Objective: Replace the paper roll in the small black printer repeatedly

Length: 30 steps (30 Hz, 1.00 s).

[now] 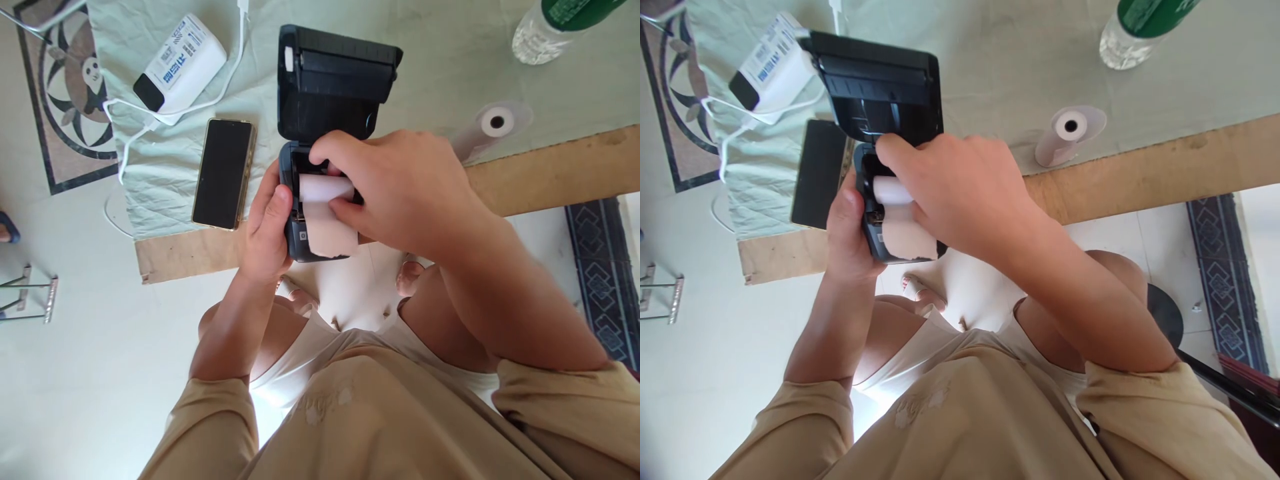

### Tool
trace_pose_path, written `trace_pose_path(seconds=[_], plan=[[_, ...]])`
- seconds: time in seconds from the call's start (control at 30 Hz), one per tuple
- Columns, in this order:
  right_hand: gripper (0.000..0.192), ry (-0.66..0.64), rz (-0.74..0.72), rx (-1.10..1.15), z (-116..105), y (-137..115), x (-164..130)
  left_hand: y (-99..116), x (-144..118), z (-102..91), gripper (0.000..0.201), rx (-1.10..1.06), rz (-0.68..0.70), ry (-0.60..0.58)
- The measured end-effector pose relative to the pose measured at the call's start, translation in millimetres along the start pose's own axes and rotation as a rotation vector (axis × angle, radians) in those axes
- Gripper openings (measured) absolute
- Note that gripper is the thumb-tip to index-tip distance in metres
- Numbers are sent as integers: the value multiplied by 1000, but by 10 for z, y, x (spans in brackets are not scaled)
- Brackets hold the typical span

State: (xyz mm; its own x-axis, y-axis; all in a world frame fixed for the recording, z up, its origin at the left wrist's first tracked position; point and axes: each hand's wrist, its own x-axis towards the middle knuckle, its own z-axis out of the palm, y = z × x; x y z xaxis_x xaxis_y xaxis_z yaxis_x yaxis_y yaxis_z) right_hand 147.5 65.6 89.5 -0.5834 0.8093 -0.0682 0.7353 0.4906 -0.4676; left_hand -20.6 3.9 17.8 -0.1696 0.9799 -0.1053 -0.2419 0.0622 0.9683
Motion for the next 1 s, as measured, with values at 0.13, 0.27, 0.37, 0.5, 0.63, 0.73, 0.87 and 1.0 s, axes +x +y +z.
trace_pose_path(seconds=[0.13,0.27,0.37,0.5,0.63,0.73,0.87,1.0], plan=[[48,170,-79,445,-51,163,-64,-57,41,-53,49,-112,26,-4],[34,344,53,1095,56,442,34,-98,93,-101,51,-231,-59,37],[13,450,137,1028,213,607,111,-104,105,-101,54,-236,-74,24],[13,520,80,503,317,681,105,-74,91,-81,44,-218,-124,16],[31,397,111,231,346,681,134,-49,79,-83,42,-218,-146,-2],[40,320,224,147,335,638,141,-56,81,-89,42,-206,-139,-3],[41,582,-62,157,128,577,-77,-74,91,-78,50,-217,-118,8],[29,792,-18,-66,-105,746,-366,-71,100,-57,49,-241,-101,24]])
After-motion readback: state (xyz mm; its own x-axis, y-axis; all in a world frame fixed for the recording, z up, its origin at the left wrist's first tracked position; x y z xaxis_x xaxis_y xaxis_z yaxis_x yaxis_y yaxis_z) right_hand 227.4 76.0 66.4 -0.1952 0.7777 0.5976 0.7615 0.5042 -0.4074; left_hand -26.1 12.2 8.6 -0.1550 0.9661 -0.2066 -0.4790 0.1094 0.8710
